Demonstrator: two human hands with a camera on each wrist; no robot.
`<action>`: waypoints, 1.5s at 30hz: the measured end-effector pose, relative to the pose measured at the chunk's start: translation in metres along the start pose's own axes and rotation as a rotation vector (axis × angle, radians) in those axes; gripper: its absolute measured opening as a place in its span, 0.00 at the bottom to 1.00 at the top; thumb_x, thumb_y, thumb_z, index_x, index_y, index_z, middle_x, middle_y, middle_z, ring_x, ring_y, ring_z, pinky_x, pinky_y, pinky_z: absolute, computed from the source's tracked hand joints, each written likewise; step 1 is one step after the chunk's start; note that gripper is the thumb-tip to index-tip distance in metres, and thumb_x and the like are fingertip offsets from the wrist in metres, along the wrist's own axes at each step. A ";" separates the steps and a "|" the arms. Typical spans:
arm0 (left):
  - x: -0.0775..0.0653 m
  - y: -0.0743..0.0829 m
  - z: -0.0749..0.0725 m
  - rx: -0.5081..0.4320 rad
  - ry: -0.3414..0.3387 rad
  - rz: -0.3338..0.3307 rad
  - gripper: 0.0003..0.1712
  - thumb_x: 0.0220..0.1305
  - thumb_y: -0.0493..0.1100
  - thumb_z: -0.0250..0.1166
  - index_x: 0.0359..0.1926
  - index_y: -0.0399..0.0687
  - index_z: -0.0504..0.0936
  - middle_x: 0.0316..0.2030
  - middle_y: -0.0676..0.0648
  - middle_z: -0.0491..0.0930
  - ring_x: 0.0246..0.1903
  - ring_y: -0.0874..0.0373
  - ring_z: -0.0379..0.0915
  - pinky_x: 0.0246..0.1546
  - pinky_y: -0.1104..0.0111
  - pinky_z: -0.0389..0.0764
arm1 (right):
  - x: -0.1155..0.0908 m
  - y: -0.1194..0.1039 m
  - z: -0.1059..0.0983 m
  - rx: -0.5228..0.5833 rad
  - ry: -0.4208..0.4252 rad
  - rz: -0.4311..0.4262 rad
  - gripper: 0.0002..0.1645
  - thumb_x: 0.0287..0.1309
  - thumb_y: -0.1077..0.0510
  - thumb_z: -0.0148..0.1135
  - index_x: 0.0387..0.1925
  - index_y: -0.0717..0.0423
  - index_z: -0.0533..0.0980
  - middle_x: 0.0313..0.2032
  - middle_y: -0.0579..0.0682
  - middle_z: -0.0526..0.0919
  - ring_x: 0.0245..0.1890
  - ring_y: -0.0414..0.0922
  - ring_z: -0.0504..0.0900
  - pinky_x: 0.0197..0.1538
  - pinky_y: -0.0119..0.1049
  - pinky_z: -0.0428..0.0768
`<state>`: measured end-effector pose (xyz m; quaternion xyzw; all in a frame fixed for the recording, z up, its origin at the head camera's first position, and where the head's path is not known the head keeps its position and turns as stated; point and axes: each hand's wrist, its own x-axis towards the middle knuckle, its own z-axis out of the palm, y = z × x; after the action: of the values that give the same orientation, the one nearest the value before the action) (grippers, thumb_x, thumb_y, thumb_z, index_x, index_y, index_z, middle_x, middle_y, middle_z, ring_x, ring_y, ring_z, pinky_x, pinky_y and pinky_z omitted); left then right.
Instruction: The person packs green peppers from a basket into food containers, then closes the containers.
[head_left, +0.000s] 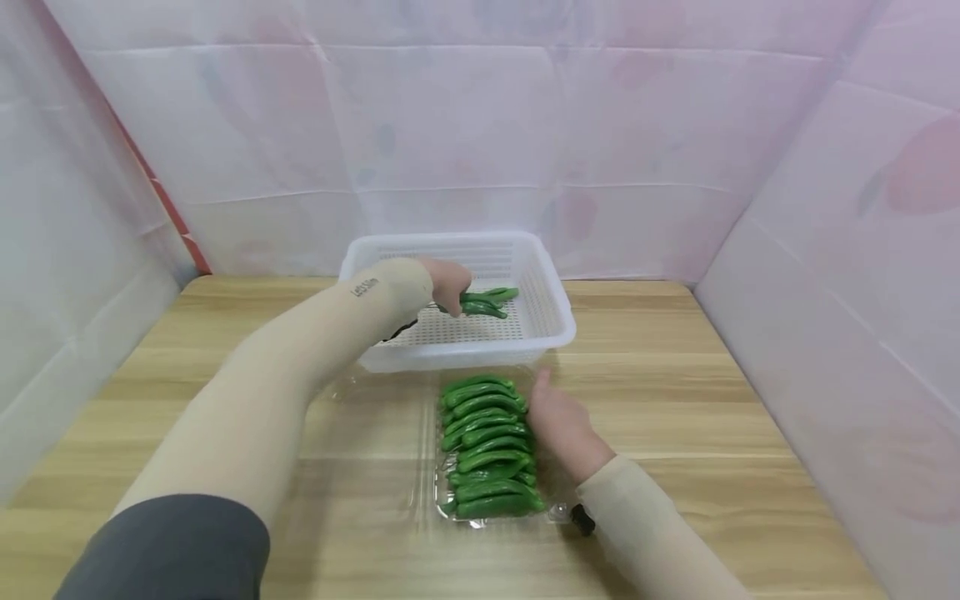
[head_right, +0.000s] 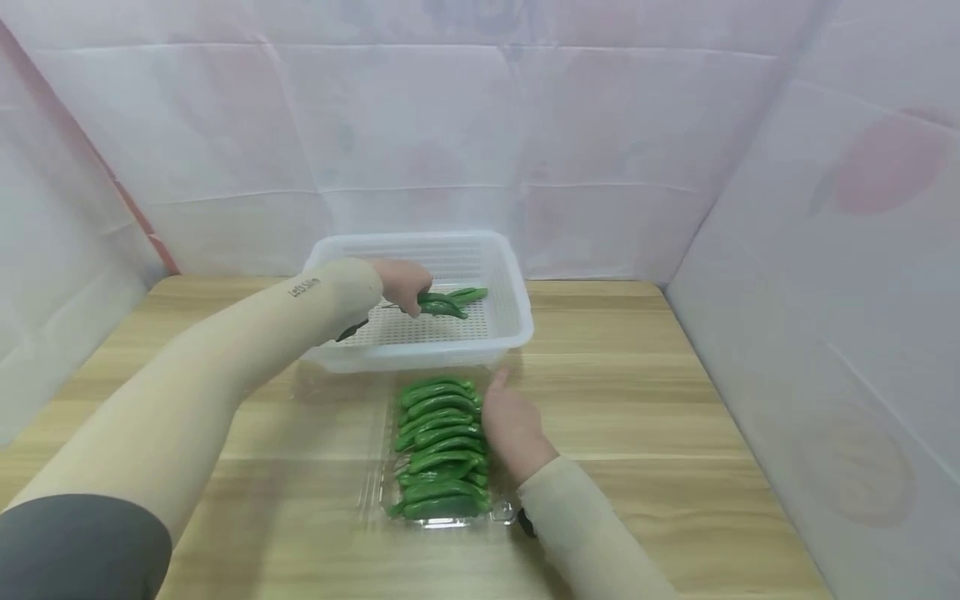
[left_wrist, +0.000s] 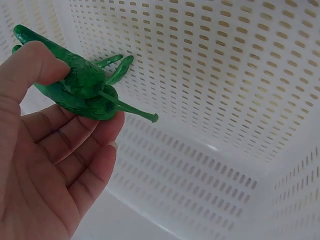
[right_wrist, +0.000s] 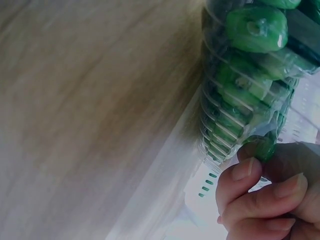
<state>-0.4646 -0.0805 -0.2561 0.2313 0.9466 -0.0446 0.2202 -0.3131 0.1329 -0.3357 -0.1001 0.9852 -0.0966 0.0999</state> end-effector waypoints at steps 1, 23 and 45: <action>-0.002 -0.002 -0.001 0.000 0.013 -0.004 0.09 0.61 0.45 0.58 0.30 0.48 0.67 0.26 0.51 0.65 0.25 0.59 0.58 0.29 0.65 0.63 | 0.001 0.001 0.000 0.000 0.000 -0.001 0.33 0.64 0.67 0.39 0.66 0.77 0.44 0.24 0.63 0.78 0.22 0.55 0.78 0.23 0.45 0.77; -0.058 0.021 -0.023 0.001 0.331 0.101 0.05 0.58 0.41 0.55 0.28 0.46 0.69 0.23 0.50 0.68 0.23 0.58 0.61 0.27 0.66 0.65 | 0.017 0.015 -0.005 -0.015 -0.007 -0.001 0.32 0.65 0.66 0.38 0.65 0.79 0.44 0.24 0.64 0.78 0.22 0.56 0.78 0.23 0.45 0.78; -0.086 0.078 0.027 -0.008 0.381 0.264 0.22 0.57 0.44 0.59 0.52 0.46 0.66 0.20 0.54 0.71 0.17 0.63 0.67 0.18 0.73 0.71 | 0.022 0.020 -0.013 -0.027 -0.017 0.022 0.33 0.64 0.66 0.39 0.65 0.79 0.43 0.30 0.68 0.79 0.28 0.60 0.80 0.26 0.49 0.79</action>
<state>-0.3492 -0.0519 -0.2412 0.3564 0.9328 0.0331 0.0423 -0.3409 0.1498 -0.3311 -0.0914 0.9866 -0.0810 0.1081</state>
